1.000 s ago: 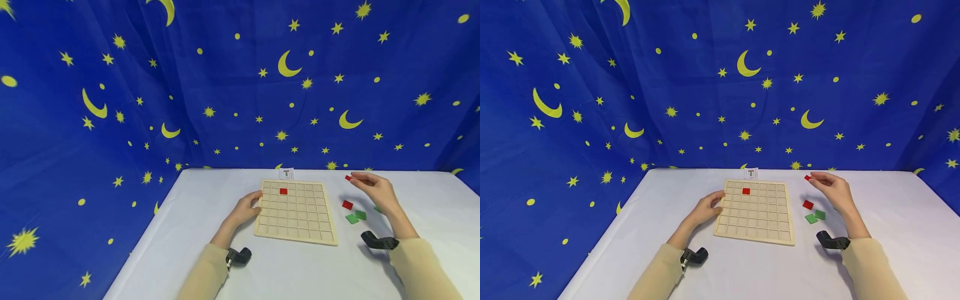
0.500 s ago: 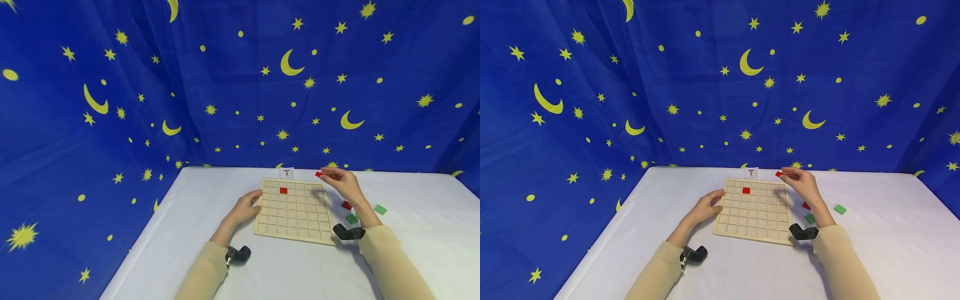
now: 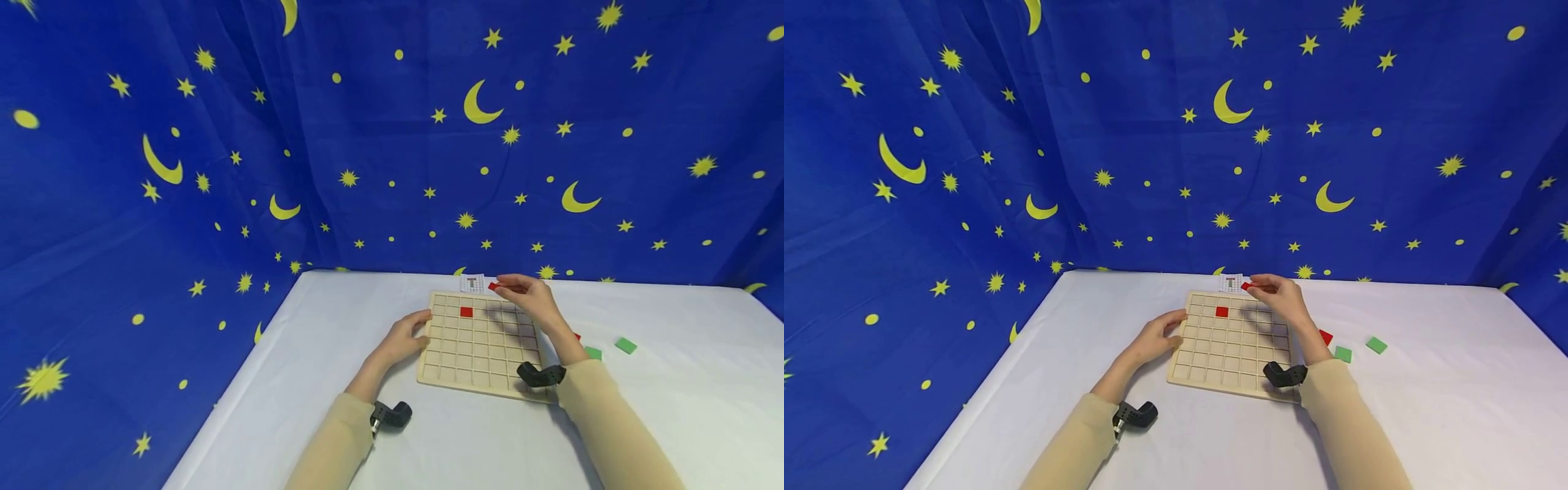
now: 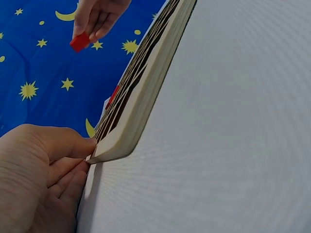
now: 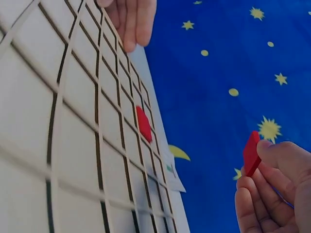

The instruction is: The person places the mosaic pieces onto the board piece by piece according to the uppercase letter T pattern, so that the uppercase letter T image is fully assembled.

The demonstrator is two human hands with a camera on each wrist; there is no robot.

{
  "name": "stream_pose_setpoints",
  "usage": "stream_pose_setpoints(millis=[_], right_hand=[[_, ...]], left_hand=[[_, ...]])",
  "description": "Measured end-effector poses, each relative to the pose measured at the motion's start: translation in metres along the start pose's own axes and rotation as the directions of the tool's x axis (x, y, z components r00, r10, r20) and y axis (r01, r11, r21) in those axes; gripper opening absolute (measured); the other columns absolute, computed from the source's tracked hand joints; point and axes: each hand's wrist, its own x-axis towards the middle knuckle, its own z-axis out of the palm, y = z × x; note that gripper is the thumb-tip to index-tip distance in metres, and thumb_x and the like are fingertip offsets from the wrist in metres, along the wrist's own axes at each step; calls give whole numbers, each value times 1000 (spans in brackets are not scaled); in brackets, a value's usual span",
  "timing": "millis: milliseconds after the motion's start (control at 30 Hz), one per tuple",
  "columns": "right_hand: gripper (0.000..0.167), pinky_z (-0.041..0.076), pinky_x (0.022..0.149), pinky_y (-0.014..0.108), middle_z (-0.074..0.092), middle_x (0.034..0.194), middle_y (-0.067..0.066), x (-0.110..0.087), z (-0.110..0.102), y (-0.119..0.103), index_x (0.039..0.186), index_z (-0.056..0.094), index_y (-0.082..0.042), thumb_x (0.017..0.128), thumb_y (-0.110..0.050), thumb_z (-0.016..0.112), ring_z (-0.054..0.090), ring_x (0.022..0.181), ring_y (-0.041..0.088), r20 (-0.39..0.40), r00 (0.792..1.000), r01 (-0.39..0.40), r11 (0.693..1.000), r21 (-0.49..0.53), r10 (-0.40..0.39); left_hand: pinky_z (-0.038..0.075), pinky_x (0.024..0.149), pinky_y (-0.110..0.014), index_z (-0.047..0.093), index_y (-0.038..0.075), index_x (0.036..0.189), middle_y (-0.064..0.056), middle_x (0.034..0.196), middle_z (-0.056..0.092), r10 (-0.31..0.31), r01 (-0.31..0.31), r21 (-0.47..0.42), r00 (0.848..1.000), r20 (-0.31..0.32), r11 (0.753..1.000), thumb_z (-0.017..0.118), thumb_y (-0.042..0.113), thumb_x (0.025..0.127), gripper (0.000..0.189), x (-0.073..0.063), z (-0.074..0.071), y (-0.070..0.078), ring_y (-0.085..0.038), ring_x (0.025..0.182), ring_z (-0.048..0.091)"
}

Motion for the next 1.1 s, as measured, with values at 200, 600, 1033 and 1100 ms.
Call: stream_pose_setpoints(millis=[200, 600, 1033, 1100], right_hand=[[48, 54, 85, 41, 63, 115, 18, 6, 17, 4, 123, 60, 3, 89, -30, 66, 62, 100, 25, 15, 1000, -3, 1000, 31, 2], [35, 55, 78, 27, 67, 108, 15, 1, 35, 35, 116, 64, 4, 87, -16, 69, 64, 94, 26, 38, 997, 73, 996, -56, -71], [28, 53, 76, 38, 68, 101, 12, 0, 41, 32, 109, 68, 1, 83, -10, 72, 63, 86, 23, 59, 992, 122, 969, -216, -112], [29, 53, 77, 40, 68, 100, 11, -1, 43, 33, 109, 68, 1, 83, -9, 72, 63, 87, 23, 62, 989, 142, 962, -234, -131]], left_hand=[[33, 108, -32, 41, -4, 139, -16, 134, 50, -3, 3, -9, 1000, 0, 1000, 61, -3, 84, 58, 0, 2, 0, -27, 127, 44], [33, 108, -30, 41, -3, 139, -14, 135, 50, -19, 19, 1, 1000, 4, 1000, 62, -3, 85, 58, 0, 5, 0, -25, 128, 44], [33, 108, -30, 42, -1, 139, -13, 136, 50, -35, 35, -2, 999, -6, 999, 62, -1, 84, 59, 2, 0, -2, -24, 128, 43], [33, 108, -30, 42, -1, 139, -13, 135, 50, -37, 37, -3, 999, -7, 999, 62, -1, 84, 59, 1, 0, -2, -24, 128, 43]])
